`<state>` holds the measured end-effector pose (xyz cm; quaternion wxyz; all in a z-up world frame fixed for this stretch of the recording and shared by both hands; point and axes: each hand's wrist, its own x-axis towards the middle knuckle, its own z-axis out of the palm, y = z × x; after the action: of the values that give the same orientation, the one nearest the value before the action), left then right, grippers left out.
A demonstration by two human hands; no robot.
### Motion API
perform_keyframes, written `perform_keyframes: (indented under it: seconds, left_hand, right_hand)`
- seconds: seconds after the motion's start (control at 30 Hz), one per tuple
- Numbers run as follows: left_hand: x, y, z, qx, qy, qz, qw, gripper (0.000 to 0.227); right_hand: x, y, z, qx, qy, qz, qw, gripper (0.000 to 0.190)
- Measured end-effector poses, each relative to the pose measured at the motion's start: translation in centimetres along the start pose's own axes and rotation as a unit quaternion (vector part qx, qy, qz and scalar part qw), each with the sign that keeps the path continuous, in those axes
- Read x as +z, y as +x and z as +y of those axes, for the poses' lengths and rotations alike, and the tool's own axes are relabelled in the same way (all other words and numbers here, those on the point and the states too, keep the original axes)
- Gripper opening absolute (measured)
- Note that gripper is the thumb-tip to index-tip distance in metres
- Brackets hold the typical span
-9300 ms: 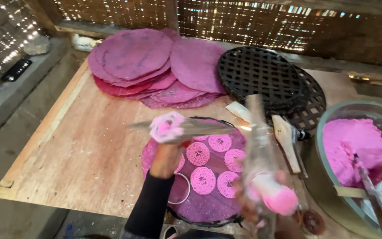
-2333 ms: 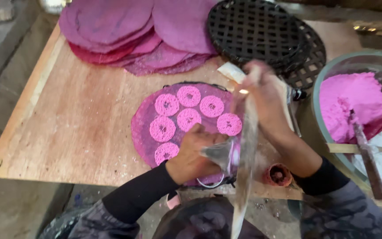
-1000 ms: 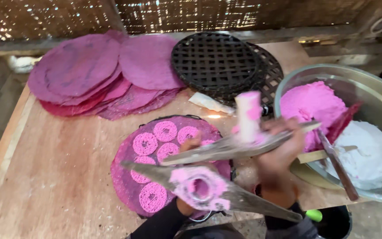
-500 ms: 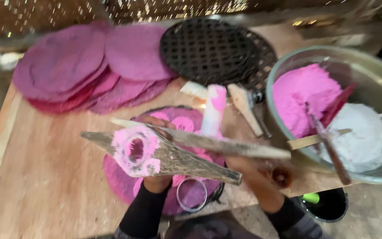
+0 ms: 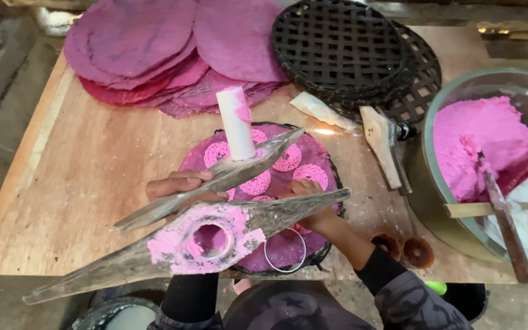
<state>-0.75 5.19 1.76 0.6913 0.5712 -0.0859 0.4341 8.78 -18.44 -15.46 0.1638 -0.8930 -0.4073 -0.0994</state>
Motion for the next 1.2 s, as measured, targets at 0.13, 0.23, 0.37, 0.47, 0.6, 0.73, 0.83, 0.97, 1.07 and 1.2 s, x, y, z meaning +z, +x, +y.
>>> perform_keyframes:
  seconds: [0.13, 0.23, 0.37, 0.47, 0.6, 0.73, 0.83, 0.97, 1.07, 1.2]
  left_hand:
    - [-0.7, -1.0, -0.8, 0.042, 0.063, 0.003, 0.997, 0.053]
    - [-0.8, -0.9, -1.2, 0.079, 0.089, -0.013, 0.993, 0.043]
    - [-0.5, -0.8, -1.3, -0.017, 0.006, 0.005, 1.000, 0.046]
    - [-0.1, -0.8, -1.6, -0.004, 0.026, -0.010, 1.000, 0.046]
    - [0.0, -1.6, -2.2, 0.045, 0.079, -0.032, 0.995, 0.034]
    - [-0.7, -1.5, -3.2, 0.030, 0.070, -0.028, 0.997, 0.031]
    - [-2.4, -1.1, -3.7, 0.141, 0.156, -0.060, 0.976, 0.025]
    - [-5.7, 0.2, -3.4, 0.073, 0.058, -0.054, 0.994, 0.031]
    - [-7.5, 1.2, -2.9, 0.016, 0.047, -0.114, 0.992, 0.037]
    - [-8.3, 1.9, -2.7, -0.060, 0.035, -0.233, 0.970, 0.043]
  right_hand:
    - [-0.2, 0.4, 0.9, -0.004, 0.042, -0.022, 0.999, 0.018]
    - [-0.4, 0.8, 1.6, 0.016, 0.071, -0.074, 0.995, 0.012]
    - [-0.4, 0.5, 1.1, 0.049, 0.103, -0.026, 0.993, 0.018]
    - [-0.6, 1.0, 0.5, 0.017, 0.079, 0.042, 0.996, 0.015]
    - [-1.4, 2.3, 0.5, 0.126, 0.158, -0.062, 0.977, 0.019]
    - [-3.4, 3.3, 1.1, 0.208, 0.316, -0.094, 0.921, 0.022]
    - [-6.9, 1.9, 1.8, 0.200, 0.403, -0.044, 0.892, 0.020]
    - [-16.7, -3.2, 4.6, 0.258, 0.335, 0.045, 0.905, 0.021]
    - [-24.4, -6.8, 7.5, 0.320, 0.158, 0.169, 0.919, 0.017]
    - [-27.8, -9.3, 11.6, 0.354, -0.105, 0.153, 0.917, 0.020]
